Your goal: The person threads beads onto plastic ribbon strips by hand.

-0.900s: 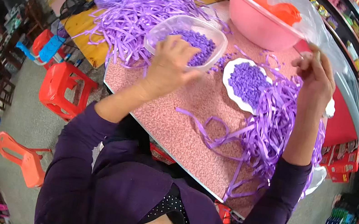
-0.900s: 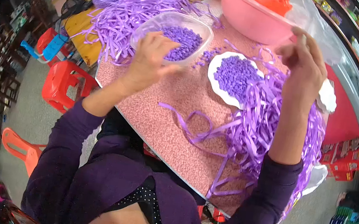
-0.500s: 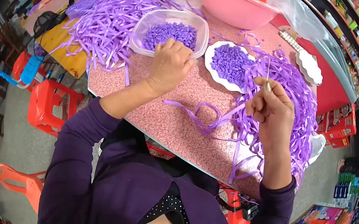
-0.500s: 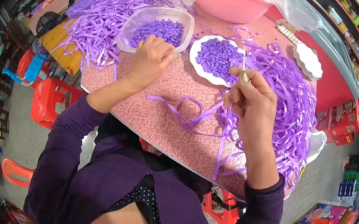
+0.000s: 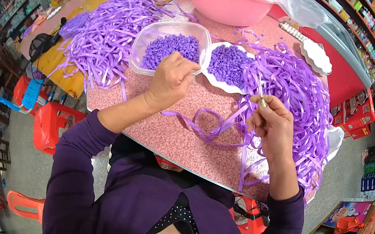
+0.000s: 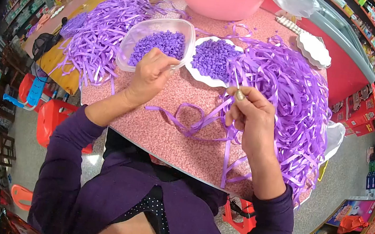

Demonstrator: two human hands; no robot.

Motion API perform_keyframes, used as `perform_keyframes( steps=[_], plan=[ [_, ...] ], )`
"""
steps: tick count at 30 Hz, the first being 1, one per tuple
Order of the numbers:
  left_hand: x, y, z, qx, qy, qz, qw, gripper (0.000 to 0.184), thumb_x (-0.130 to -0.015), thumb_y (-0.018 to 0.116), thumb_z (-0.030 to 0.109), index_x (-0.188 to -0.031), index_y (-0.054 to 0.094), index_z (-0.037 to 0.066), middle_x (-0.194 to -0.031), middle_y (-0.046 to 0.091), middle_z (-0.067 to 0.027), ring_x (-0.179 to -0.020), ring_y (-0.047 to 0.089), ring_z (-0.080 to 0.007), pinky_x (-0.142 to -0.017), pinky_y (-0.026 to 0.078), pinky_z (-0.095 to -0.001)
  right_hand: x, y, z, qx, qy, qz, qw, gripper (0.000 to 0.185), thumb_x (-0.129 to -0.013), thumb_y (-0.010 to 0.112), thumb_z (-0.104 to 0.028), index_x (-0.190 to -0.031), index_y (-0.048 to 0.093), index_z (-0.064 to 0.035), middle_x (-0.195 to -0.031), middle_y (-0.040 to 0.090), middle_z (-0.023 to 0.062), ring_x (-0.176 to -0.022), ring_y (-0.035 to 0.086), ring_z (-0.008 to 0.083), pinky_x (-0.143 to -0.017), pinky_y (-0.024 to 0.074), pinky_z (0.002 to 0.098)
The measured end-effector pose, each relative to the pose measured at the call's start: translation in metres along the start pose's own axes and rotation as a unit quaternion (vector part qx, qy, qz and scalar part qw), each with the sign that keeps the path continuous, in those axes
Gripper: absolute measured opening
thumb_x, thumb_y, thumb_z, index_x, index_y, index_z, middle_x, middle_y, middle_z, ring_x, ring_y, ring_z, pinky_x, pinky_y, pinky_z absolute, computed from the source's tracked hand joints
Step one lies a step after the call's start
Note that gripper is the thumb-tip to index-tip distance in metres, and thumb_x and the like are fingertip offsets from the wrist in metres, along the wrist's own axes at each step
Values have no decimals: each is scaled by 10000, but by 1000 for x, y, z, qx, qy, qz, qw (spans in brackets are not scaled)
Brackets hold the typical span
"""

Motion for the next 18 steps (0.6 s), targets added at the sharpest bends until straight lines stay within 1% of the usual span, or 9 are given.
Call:
perform_keyframes(
  steps=[3,5,9,11,12,14,15,17,18],
  plan=[
    [-3,-2,5,40,6,-18,999,213,-751,679,-22,-956,682,37,-859,635,-87,-830,553,-265,-739,442,-383,4,-9,3,-1,-3,7,1000,181,-975,513,-106,-1033,637,13,-615,481,3,-521,536,117,-441,282,214],
    [-9,-10,16,8,37,9,999,158,-741,688,11,-892,663,53,-838,620,-75,-855,561,-274,-756,451,-392,2,-15,3,-1,-3,17,1000,181,-977,515,-106,-1029,641,14,-615,485,2,-524,541,116,-442,281,213],
    [-47,-6,34,-21,79,24,996,119,-749,685,58,-866,665,54,-849,623,-82,-868,561,-281,-755,453,-404,-2,-28,7,-15,-11,41,999,181,-982,523,-104,-1015,653,17,-597,482,-1,-517,542,110,-439,281,213],
    [-70,24,46,-81,147,-45,985,94,-742,660,81,-820,682,33,-862,639,-97,-898,567,-291,-767,454,-428,-3,-31,8,-12,-18,42,999,181,-983,524,-103,-1012,655,18,-590,478,-3,-511,540,109,-437,280,213],
    [-82,33,47,-82,149,-44,985,94,-742,660,81,-820,682,33,-862,639,-97,-898,567,-291,-767,454,-428,-4,-33,8,-3,-24,46,999,182,-983,525,-105,-1007,657,17,-584,477,-4,-506,537,107,-436,279,212],
    [-96,89,38,-166,137,-215,953,63,-735,656,86,-765,682,36,-867,652,-120,-953,552,-303,-822,444,-461,-4,-35,8,6,-35,50,998,183,-983,525,-107,-1002,660,16,-578,476,-6,-501,534,106,-435,277,211],
    [-105,98,37,-167,139,-212,953,63,-735,656,86,-765,682,36,-867,652,-120,-953,552,-303,-822,444,-461,-5,-35,9,3,-37,52,998,183,-982,525,-107,-999,660,16,-579,479,-5,-499,532,105,-435,277,210],
    [-102,137,27,-177,139,-357,907,75,-723,621,61,-735,690,36,-822,659,-147,-940,571,-328,-810,441,-504,-3,-35,7,-2,-41,53,998,182,-979,529,-107,-981,664,14,-582,486,-5,-502,535,105,-441,284,210],
    [-105,140,27,-177,141,-356,907,75,-723,621,61,-735,690,36,-822,659,-147,-940,571,-328,-810,441,-504,-2,-35,5,-2,-43,55,998,182,-979,529,-107,-981,664,14,-582,486,-5,-502,535,105,-441,284,210]
  ],
)
Point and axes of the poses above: each hand's wrist, its own x-axis away from the middle knuckle, its own y-axis out of the palm, z = x × y, the point moved 10 cm from there along -x, towards the middle knuckle
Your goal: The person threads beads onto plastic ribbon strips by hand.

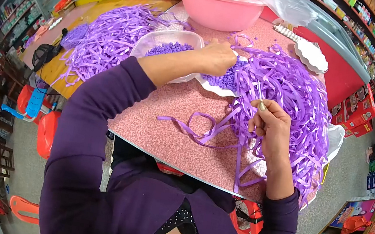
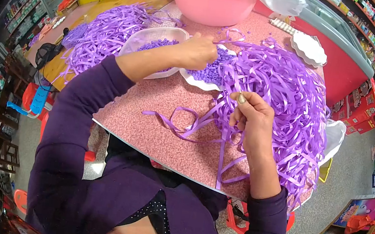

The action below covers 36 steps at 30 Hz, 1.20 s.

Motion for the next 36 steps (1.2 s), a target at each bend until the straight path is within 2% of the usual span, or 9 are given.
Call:
perform_keyframes(
  steps=[8,17,20,21,23,26,27,29,36],
  plan=[
    [-8,26,-7,34,33,-24,999,114,-697,591,65,-741,683,13,-741,661,-204,-736,657,-405,-639,491,-513,3,1,-2,-1,-4,-17,1000,177,-968,546,-106,-982,674,15,-575,488,-6,-509,540,111,-451,290,216],
    [-16,43,-20,65,5,-42,997,177,-629,626,159,-710,700,20,-737,656,-241,-681,639,-421,-642,507,-515,2,-7,-7,26,-27,-9,999,185,-911,598,-133,-989,708,-6,-627,594,7,-500,514,82,-475,316,231],
    [-20,21,-10,67,76,87,991,193,-636,667,192,-695,683,9,-662,647,-190,-606,630,-322,-591,493,-450,-4,-5,1,-7,-31,-46,998,193,-918,611,-159,-982,710,-6,-631,594,6,-516,541,81,-476,331,236],
    [-16,15,-15,203,20,79,976,183,-653,673,185,-687,663,5,-634,606,-122,-584,586,-246,-573,466,-388,-2,-7,-1,20,-29,-26,999,193,-927,605,-147,-987,706,6,-643,599,10,-519,534,82,-484,350,232],
    [9,-5,-22,411,-82,79,904,165,-727,707,192,-760,682,32,-642,545,6,-586,492,-92,-580,435,-263,-3,-10,-9,84,-76,-3,994,190,-931,586,-101,-1023,705,15,-667,599,15,-550,520,75,-505,365,221],
    [56,-12,13,694,-52,119,708,209,-807,714,177,-936,674,17,-734,628,-22,-598,549,-96,-586,453,-238,4,2,-22,151,-115,-21,982,201,-929,565,-67,-1050,698,24,-710,588,7,-587,508,68,-530,377,222],
    [72,-2,24,788,-128,94,595,182,-812,708,125,-944,674,4,-761,650,-45,-595,576,-113,-578,463,-238,11,11,-29,155,-125,-25,980,193,-922,562,-41,-1041,696,29,-719,578,-4,-595,495,63,-538,376,218],
    [94,3,38,858,-113,76,496,151,-850,684,75,-973,677,-12,-777,654,-73,-645,602,-136,-580,489,-262,19,21,-35,160,-136,-38,977,186,-915,558,-16,-1032,694,34,-728,568,-15,-603,482,58,-546,374,215],
    [133,2,29,874,-76,186,442,147,-843,702,39,-971,672,-28,-792,649,-84,-657,598,-150,-588,485,-268,46,69,-71,339,-314,-44,885,146,-875,625,73,-1004,677,27,-774,601,22,-659,484,56,-594,383,203]
  ],
)
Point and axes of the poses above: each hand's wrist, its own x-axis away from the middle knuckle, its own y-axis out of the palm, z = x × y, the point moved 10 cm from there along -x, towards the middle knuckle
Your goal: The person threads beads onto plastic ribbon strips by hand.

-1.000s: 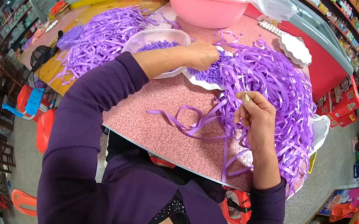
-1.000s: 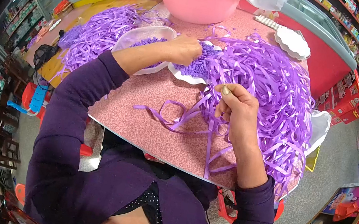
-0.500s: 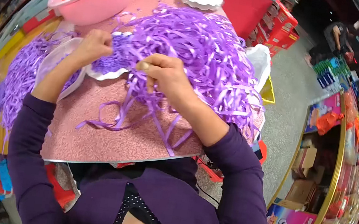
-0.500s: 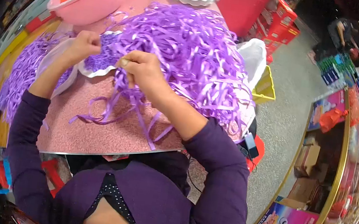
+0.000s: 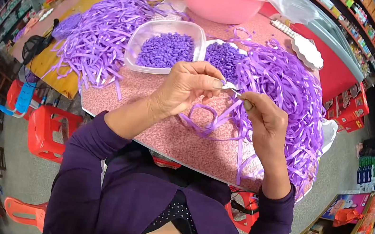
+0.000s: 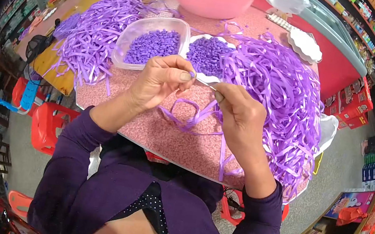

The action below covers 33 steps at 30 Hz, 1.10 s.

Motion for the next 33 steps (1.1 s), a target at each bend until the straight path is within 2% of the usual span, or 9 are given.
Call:
perform_keyframes(
  steps=[3,10,13,14,17,20,27,29,33],
  plan=[
    [5,-4,10,-18,30,0,999,147,-831,713,25,-965,678,-28,-810,654,-80,-673,601,-140,-595,482,-262,-3,2,-8,16,-13,11,1000,150,-869,625,79,-1003,675,33,-819,645,52,-717,553,83,-632,429,221],
    [15,-6,24,-182,102,31,977,135,-822,712,-27,-955,689,-29,-869,653,-38,-723,584,-92,-644,464,-213,-8,11,-13,26,-12,-8,1000,138,-885,620,56,-1006,679,28,-783,621,25,-678,530,67,-614,412,212],
    [15,0,16,-266,134,15,955,105,-819,740,25,-908,689,1,-806,659,-6,-700,586,-68,-612,478,-224,-6,16,16,-138,129,28,981,132,-952,619,-95,-955,677,23,-691,569,-7,-589,493,51,-543,380,209],
    [16,2,13,-263,132,14,956,105,-819,740,25,-908,689,1,-806,659,-6,-700,586,-68,-612,478,-224,-6,19,17,-136,132,29,981,132,-952,619,-95,-955,677,23,-691,569,-7,-589,493,51,-543,380,209],
    [27,30,36,-462,283,8,840,127,-745,720,12,-819,620,35,-706,560,-53,-654,546,-177,-587,447,-322,-2,44,37,-157,191,-28,969,179,-953,636,-145,-901,654,25,-612,528,-20,-511,481,55,-461,351,220],
    [33,37,39,-510,321,-3,798,135,-790,702,-47,-899,657,20,-773,552,-14,-670,514,-103,-570,420,-256,0,52,41,-189,226,-49,954,170,-942,650,-148,-887,650,13,-611,527,-21,-507,471,52,-456,335,218],
    [35,31,25,-447,266,-1,854,126,-819,690,-16,-930,648,24,-818,581,-46,-744,587,-144,-653,476,-279,11,68,56,-367,307,-35,877,173,-934,639,-147,-856,632,7,-611,531,9,-499,486,90,-454,301,219],
    [29,18,9,-302,203,1,931,132,-870,670,-29,-999,664,1,-885,590,-27,-826,600,-100,-704,501,-241,15,74,62,-433,320,-28,842,178,-938,623,-145,-853,622,11,-608,513,12,-507,494,106,-461,300,219],
    [25,8,-1,-208,150,5,966,141,-889,664,-31,-1030,664,-21,-923,594,-12,-870,600,-79,-728,515,-228,15,77,58,-437,311,-37,843,216,-952,623,-193,-863,617,3,-611,501,8,-515,484,96,-470,315,236]
  ],
)
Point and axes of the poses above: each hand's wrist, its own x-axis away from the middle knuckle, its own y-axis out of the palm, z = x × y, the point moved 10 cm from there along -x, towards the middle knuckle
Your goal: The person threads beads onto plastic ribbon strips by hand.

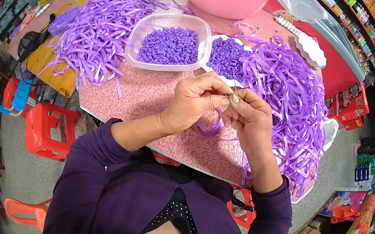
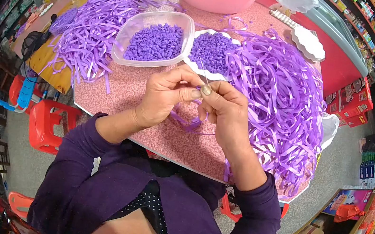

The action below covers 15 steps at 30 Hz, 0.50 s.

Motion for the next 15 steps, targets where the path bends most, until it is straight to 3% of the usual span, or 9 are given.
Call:
perform_keyframes(
  steps=[2,3,5,6,7,10,11,13,15],
  plan=[
    [0,-7,-8,43,-76,27,996,126,-878,673,-38,-1004,662,-28,-936,591,-13,-868,604,-81,-746,516,-222,4,-3,-25,161,-89,36,982,191,-961,620,-152,-885,634,23,-643,525,22,-563,506,102,-510,367,241],
    [-1,-9,-8,41,-76,27,996,126,-878,673,-38,-1004,662,-28,-936,591,-13,-868,604,-81,-746,516,-222,5,-4,-27,159,-90,35,982,191,-961,620,-152,-885,634,23,-643,525,22,-563,506,102,-510,367,241],
    [-2,-15,1,7,-27,34,999,122,-868,679,-35,-989,669,-19,-934,592,-12,-836,589,-72,-715,499,-213,24,8,-71,416,-303,65,855,104,-944,625,-53,-922,649,46,-693,555,23,-628,534,101,-557,408,243],
    [-2,-16,-1,7,-29,34,999,122,-868,679,-35,-989,669,-19,-934,592,-12,-836,589,-72,-715,499,-213,28,8,-79,434,-316,63,841,68,-879,645,52,-946,657,48,-720,568,42,-655,550,121,-581,424,244],
    [-2,-17,0,-25,-22,35,999,122,-854,687,-32,-973,671,-15,-920,593,-11,-811,577,-69,-694,486,-210,29,4,-82,433,-314,63,842,68,-879,645,52,-946,657,48,-720,568,42,-655,550,121,-581,424,244],
    [-3,-18,8,-119,15,32,992,129,-824,704,-26,-947,672,-9,-879,594,-11,-752,555,-65,-651,461,-208,33,11,-85,592,-328,69,733,112,-778,696,-49,-880,679,-90,-738,598,81,-661,626,277,-548,463,387],
    [-3,-16,15,-180,47,30,982,136,-807,713,-24,-936,672,-6,-853,595,-12,-717,544,-64,-629,450,-208,34,11,-86,592,-327,69,733,112,-778,696,-49,-880,679,-90,-738,598,81,-661,626,277,-548,463,387],
    [-4,-15,16,-194,55,27,979,135,-800,715,-26,-924,668,-4,-833,595,-15,-698,545,-67,-621,451,-211,36,15,-84,654,-327,75,677,96,-765,700,-65,-847,661,-97,-715,570,75,-653,617,269,-536,455,399],
    [-4,-14,18,-208,65,24,976,133,-792,717,-28,-912,664,-3,-812,594,-18,-679,546,-70,-613,453,-214,36,18,-84,662,-334,74,667,99,-757,701,-65,-836,654,-103,-707,559,72,-651,614,267,-534,453,405]
  ],
)
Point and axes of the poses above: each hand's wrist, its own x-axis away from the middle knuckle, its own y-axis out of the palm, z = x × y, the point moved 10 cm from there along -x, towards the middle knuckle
